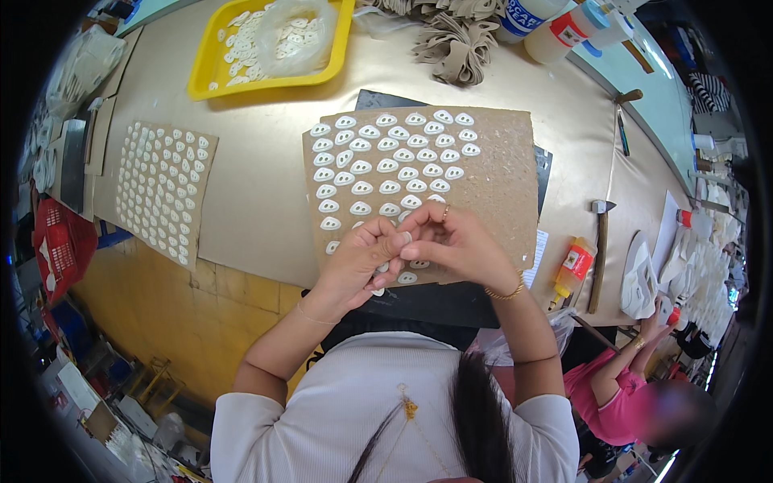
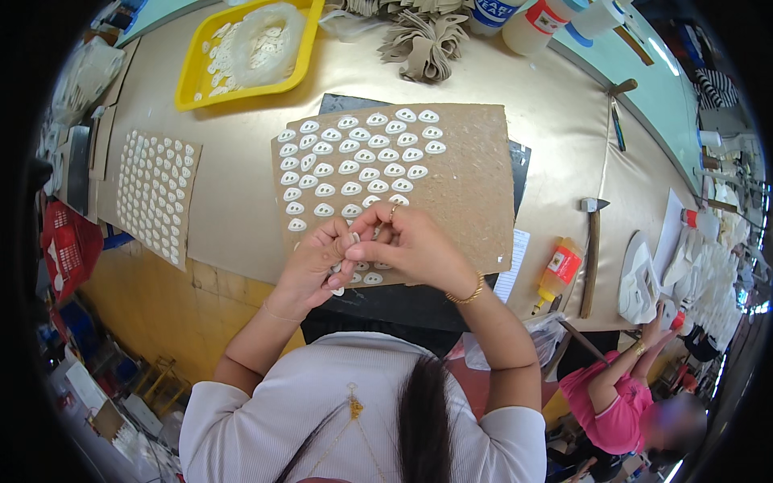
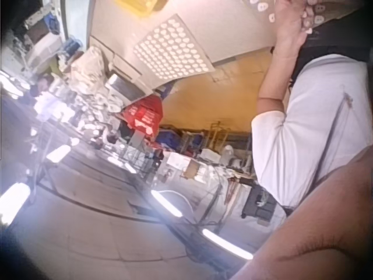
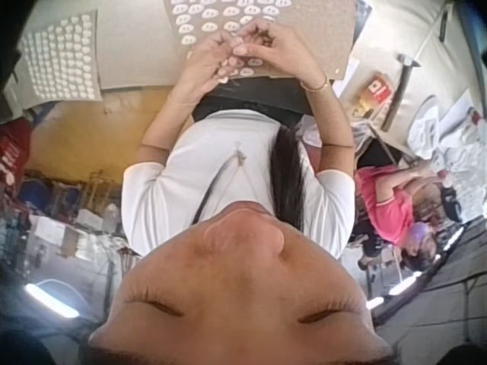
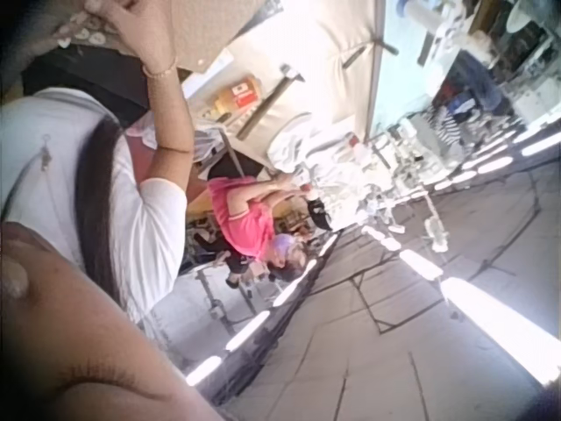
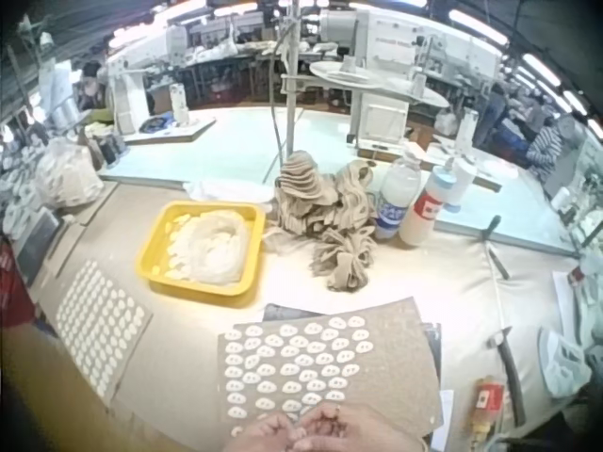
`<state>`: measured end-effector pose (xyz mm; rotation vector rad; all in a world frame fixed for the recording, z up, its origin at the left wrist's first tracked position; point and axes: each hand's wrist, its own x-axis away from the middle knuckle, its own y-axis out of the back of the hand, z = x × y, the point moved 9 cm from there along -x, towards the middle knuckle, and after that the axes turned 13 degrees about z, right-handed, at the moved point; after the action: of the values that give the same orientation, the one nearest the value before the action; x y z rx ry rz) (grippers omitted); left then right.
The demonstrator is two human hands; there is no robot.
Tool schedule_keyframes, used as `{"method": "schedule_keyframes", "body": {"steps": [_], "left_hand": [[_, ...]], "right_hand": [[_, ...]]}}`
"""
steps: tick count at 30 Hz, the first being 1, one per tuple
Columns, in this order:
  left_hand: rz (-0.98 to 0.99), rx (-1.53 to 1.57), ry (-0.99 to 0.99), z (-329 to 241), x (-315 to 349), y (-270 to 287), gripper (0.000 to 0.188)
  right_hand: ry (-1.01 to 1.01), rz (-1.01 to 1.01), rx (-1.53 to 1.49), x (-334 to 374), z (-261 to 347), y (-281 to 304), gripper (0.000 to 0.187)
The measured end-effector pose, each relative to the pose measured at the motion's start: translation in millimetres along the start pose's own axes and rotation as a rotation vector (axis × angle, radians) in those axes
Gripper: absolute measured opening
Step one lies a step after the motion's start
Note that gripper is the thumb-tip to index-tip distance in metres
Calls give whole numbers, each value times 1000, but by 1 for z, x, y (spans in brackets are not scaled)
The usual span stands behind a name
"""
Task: The person applies glue to a cardboard sheet and then places small white buttons onto the glued spots. They continue picking buttons from a yellow tray and arranging them in rows on the cardboard.
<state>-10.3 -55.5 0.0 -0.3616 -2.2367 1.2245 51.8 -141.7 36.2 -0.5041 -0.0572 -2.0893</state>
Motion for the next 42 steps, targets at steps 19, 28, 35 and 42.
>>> {"method": "schedule_keyframes", "body": {"steps": [19,28,35,42], "left_hand": [[-87,681,108,13,3,-13,30],[-24,344,53,-1,5,-18,38],[-136,132,32,-3,8,-5,23],[-118,67,26,-4,6,-4,22]], "right_hand": [[92,-780,446,65,19,105,22],[-84,-767,281,48,-1,113,20],[-118,-752,416,35,9,113,18],[-71,-794,793,33,26,107,17]]}}
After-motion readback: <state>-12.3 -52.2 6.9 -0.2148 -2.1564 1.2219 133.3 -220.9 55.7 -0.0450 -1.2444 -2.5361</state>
